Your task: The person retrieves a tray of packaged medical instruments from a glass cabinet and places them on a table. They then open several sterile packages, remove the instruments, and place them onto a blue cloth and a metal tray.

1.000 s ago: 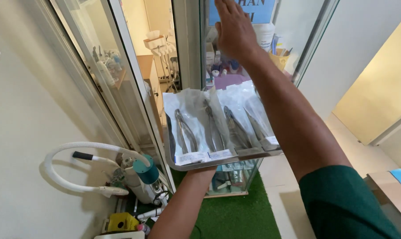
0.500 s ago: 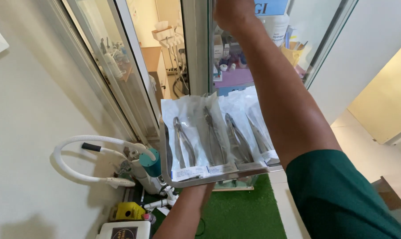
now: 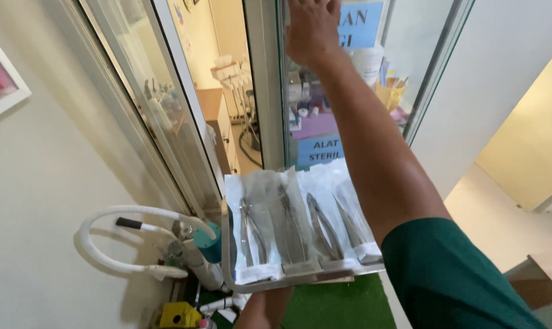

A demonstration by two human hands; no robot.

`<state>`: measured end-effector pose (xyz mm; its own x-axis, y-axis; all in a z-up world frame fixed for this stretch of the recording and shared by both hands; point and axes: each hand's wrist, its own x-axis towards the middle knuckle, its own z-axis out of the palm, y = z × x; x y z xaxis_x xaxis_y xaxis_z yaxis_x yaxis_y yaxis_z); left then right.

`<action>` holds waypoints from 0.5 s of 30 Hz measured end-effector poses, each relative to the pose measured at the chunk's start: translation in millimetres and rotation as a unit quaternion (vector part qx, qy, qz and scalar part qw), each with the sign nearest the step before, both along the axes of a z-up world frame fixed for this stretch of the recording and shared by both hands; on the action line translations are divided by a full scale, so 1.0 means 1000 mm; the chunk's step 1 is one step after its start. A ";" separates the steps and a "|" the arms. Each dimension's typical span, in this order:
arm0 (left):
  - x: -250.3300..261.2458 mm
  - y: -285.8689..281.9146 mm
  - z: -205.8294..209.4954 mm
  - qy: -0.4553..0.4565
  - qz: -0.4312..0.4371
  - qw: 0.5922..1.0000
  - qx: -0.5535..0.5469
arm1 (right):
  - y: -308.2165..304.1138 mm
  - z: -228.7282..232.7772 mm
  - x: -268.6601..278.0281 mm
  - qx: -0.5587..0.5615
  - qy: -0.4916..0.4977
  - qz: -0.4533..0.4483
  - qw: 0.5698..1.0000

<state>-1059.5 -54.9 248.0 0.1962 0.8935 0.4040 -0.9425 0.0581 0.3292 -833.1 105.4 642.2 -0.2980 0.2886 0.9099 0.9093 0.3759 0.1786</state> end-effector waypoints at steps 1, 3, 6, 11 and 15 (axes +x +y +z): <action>0.000 0.005 0.006 -0.001 0.001 1.000 0.009 | -0.002 -0.001 -0.002 0.000 0.002 0.010 1.000; -0.006 0.007 0.007 0.000 0.004 1.000 0.013 | -0.001 -0.005 -0.003 -0.009 0.008 0.023 1.000; -0.007 0.005 0.001 0.004 0.001 1.000 0.006 | 0.000 -0.015 0.001 -0.010 0.016 0.033 0.999; 0.017 0.007 -0.006 0.010 -0.021 1.000 -0.005 | -0.045 -0.020 0.011 0.010 0.021 0.020 1.000; 0.037 0.015 -0.009 0.014 -0.038 0.999 -0.014 | -0.099 -0.023 0.034 0.054 0.036 0.015 0.998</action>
